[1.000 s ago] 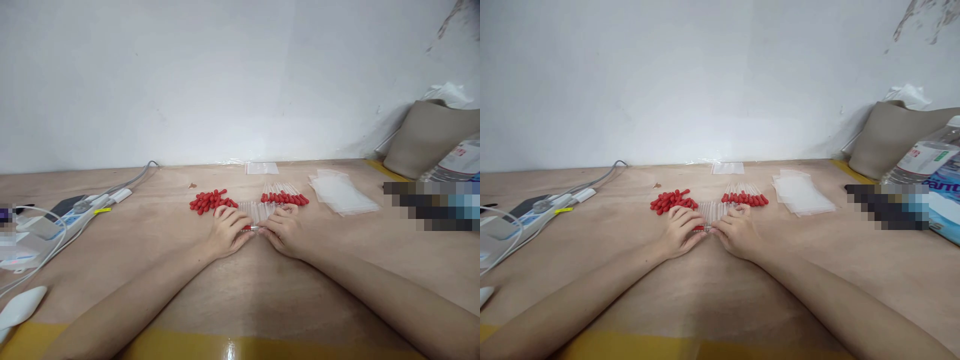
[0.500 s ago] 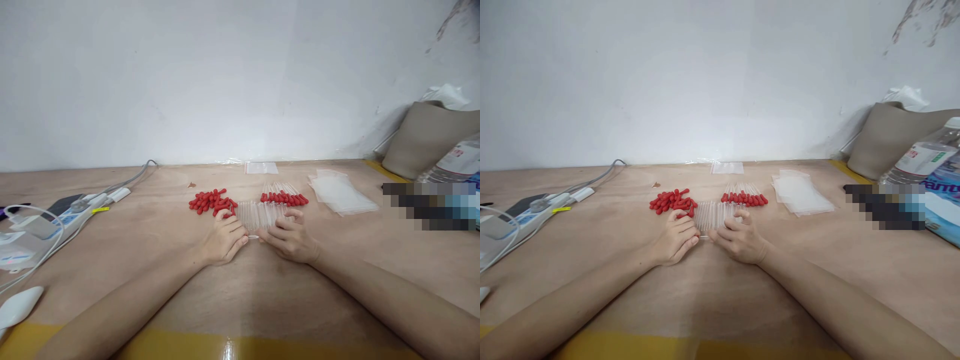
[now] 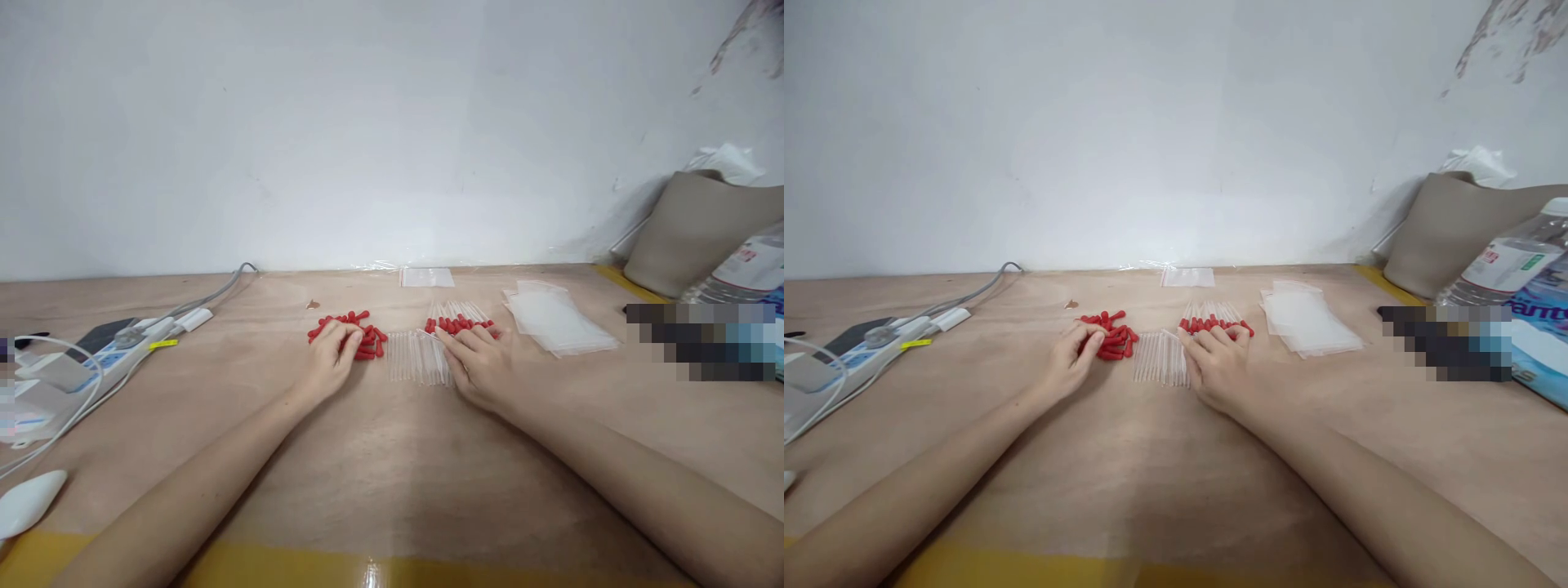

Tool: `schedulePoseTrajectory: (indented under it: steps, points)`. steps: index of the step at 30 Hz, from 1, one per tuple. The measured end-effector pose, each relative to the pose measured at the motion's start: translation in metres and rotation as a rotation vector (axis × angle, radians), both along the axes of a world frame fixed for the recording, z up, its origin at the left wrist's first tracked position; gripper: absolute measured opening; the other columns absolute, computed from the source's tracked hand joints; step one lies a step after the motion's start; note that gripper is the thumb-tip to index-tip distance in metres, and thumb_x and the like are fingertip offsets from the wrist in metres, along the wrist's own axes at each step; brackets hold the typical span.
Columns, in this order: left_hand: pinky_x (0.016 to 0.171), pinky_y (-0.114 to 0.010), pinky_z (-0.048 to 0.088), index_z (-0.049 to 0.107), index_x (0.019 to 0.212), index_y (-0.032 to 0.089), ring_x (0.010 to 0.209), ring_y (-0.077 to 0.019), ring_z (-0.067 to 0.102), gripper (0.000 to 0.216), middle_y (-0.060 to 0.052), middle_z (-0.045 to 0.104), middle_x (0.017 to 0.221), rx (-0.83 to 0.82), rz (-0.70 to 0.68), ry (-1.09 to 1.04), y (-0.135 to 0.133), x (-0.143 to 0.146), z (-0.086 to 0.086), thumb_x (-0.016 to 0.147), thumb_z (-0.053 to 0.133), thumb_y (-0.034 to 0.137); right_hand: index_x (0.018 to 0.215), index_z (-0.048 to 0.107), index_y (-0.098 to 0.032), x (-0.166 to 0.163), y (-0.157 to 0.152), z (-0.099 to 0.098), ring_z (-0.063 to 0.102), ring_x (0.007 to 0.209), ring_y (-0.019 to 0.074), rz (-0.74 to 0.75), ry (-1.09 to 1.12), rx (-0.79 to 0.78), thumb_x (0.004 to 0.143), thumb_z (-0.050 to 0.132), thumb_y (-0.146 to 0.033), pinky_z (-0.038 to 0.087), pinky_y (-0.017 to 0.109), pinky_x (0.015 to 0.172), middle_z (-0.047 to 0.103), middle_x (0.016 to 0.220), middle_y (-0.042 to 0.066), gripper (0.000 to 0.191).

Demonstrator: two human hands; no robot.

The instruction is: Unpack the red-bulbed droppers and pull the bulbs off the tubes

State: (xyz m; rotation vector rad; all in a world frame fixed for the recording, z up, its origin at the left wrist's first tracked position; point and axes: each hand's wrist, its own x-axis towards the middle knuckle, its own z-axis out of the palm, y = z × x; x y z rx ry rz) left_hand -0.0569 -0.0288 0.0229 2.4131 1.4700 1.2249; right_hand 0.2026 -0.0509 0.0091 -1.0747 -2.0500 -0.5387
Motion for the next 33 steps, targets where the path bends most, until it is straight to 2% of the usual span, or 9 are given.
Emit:
schedulePoseTrajectory:
  steps: [2, 5, 7, 10, 14, 19, 24, 28, 33]
  points:
    - [0.081, -0.031, 0.042, 0.059, 0.093, 0.019, 0.086, -0.0172, 0.052, 0.026, -0.005, 0.054, 0.086, -0.019, 0.1, -0.003, 0.016, -0.009, 0.006, 0.086, 0.038, 0.032, 0.105, 0.06, -0.02, -0.006, 0.003, 0.003, 0.051, 0.072, 0.0164, -0.042, 0.005, -0.065, 0.084, 0.042, -0.019, 0.024, 0.035, 0.072, 0.065, 0.078, 0.003, 0.027]
    - [0.085, -0.032, 0.042, 0.061, 0.098, 0.017, 0.091, -0.019, 0.052, 0.028, -0.007, 0.052, 0.09, -0.041, 0.255, 0.015, 0.041, -0.029, 0.01, 0.082, 0.04, 0.027, 0.084, 0.062, -0.018, -0.011, 0.004, 0.005, 0.05, 0.067, 0.0155, -0.071, 0.039, -0.088, 0.083, 0.044, -0.02, 0.024, 0.035, 0.074, 0.066, 0.074, 0.002, 0.018]
    - [0.081, -0.031, 0.044, 0.059, 0.102, 0.016, 0.088, -0.0191, 0.054, 0.03, -0.008, 0.052, 0.09, -0.055, 0.345, -0.006, 0.054, -0.044, 0.01, 0.08, 0.041, 0.025, 0.077, 0.062, -0.018, -0.011, 0.005, 0.004, 0.05, 0.066, 0.0149, -0.055, 0.046, -0.088, 0.083, 0.045, -0.02, 0.023, 0.035, 0.075, 0.066, 0.071, 0.002, 0.018]
    - [0.069, -0.028, 0.046, 0.052, 0.11, 0.015, 0.072, -0.0158, 0.057, 0.036, -0.006, 0.056, 0.087, -0.135, 0.416, -0.071, 0.063, -0.06, 0.006, 0.077, 0.046, 0.028, 0.082, 0.063, -0.019, -0.01, 0.005, -0.001, 0.051, 0.071, 0.0157, 0.001, 0.032, -0.086, 0.084, 0.045, -0.023, 0.023, 0.037, 0.078, 0.066, 0.075, 0.003, 0.018]
    - [0.06, -0.026, 0.044, 0.054, 0.101, 0.017, 0.064, -0.0144, 0.056, 0.034, -0.003, 0.062, 0.082, -0.205, 0.423, -0.066, 0.062, -0.063, 0.003, 0.073, 0.051, 0.035, 0.093, 0.063, -0.021, -0.011, 0.004, -0.005, 0.05, 0.078, 0.0174, 0.052, -0.046, -0.144, 0.083, 0.048, -0.035, 0.023, 0.039, 0.081, 0.065, 0.084, 0.004, 0.022]
    - [0.062, -0.026, 0.043, 0.061, 0.084, 0.019, 0.066, -0.0156, 0.057, 0.03, -0.002, 0.066, 0.08, -0.234, 0.419, -0.016, 0.059, -0.06, 0.001, 0.074, 0.049, 0.044, 0.1, 0.061, -0.021, -0.011, 0.003, -0.008, 0.049, 0.083, 0.0193, 0.101, -0.086, -0.18, 0.079, 0.051, -0.048, 0.023, 0.041, 0.084, 0.061, 0.093, 0.007, 0.036]
    - [0.068, -0.027, 0.043, 0.063, 0.092, 0.019, 0.076, -0.0185, 0.06, 0.039, -0.003, 0.067, 0.086, -0.239, 0.435, -0.041, 0.064, -0.07, -0.004, 0.081, 0.038, 0.047, 0.104, 0.059, -0.019, -0.009, 0.002, -0.01, 0.048, 0.087, 0.0207, 0.128, -0.068, -0.197, 0.077, 0.049, -0.055, 0.022, 0.042, 0.085, 0.057, 0.099, 0.009, 0.046]
    - [0.069, -0.028, 0.045, 0.063, 0.092, 0.018, 0.083, -0.0206, 0.06, 0.043, -0.006, 0.067, 0.093, -0.287, 0.473, -0.096, 0.069, -0.077, -0.009, 0.083, 0.034, 0.048, 0.102, 0.06, -0.019, -0.009, 0.0, -0.01, 0.049, 0.088, 0.0208, 0.143, -0.04, -0.166, 0.078, 0.05, -0.053, 0.023, 0.042, 0.085, 0.057, 0.099, 0.009, 0.043]
    - [0.073, -0.027, 0.045, 0.062, 0.097, 0.017, 0.091, -0.0201, 0.059, 0.042, -0.005, 0.066, 0.098, -0.238, 0.441, -0.152, 0.071, -0.08, -0.01, 0.083, 0.033, 0.045, 0.098, 0.061, -0.02, -0.009, -0.001, -0.01, 0.05, 0.086, 0.0193, 0.146, 0.004, -0.141, 0.078, 0.051, -0.05, 0.023, 0.041, 0.085, 0.058, 0.096, 0.008, 0.037]
